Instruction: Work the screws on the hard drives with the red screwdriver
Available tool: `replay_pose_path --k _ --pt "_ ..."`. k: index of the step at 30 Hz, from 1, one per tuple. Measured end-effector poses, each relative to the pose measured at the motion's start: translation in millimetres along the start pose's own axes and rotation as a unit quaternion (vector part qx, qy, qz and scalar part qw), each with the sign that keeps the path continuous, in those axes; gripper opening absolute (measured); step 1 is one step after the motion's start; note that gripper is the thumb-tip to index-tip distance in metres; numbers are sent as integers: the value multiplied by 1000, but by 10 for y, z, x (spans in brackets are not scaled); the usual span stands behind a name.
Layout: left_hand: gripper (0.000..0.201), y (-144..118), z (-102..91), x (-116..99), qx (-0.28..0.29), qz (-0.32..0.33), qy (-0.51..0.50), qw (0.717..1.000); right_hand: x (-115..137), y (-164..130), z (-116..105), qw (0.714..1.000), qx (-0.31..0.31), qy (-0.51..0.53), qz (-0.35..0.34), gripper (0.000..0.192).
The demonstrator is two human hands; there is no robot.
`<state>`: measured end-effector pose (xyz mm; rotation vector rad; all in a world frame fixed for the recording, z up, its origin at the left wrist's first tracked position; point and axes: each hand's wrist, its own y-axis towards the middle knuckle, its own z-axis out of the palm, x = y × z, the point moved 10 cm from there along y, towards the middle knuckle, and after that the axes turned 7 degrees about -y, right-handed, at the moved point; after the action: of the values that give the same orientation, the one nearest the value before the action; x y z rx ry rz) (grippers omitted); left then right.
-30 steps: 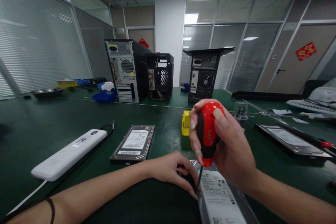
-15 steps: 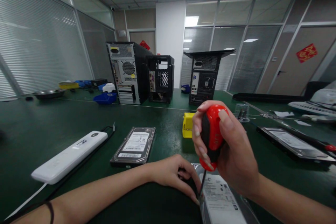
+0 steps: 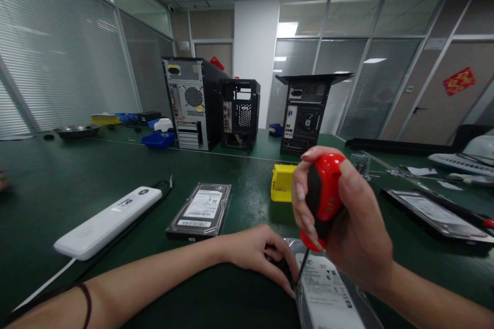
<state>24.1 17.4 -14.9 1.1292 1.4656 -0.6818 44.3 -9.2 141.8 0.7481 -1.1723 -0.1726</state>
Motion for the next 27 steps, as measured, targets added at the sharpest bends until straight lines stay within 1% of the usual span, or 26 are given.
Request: replay_pose_path --k 6,12,18,27 --pt "29 -4 -4 33 0 -1 4 1000 8 0 -7 1000 -11 4 -2 19" --pt "25 2 2 1 4 11 14 1000 17 1 -23 1000 -10 -2 -3 19" --pt "25 -3 -4 -5 1 5 16 1000 -13 15 -19 1000 -9 2 3 19" --pt "26 7 -5 -16 -5 -3 9 1000 22 12 -63 1000 -24 -3 -19 18"
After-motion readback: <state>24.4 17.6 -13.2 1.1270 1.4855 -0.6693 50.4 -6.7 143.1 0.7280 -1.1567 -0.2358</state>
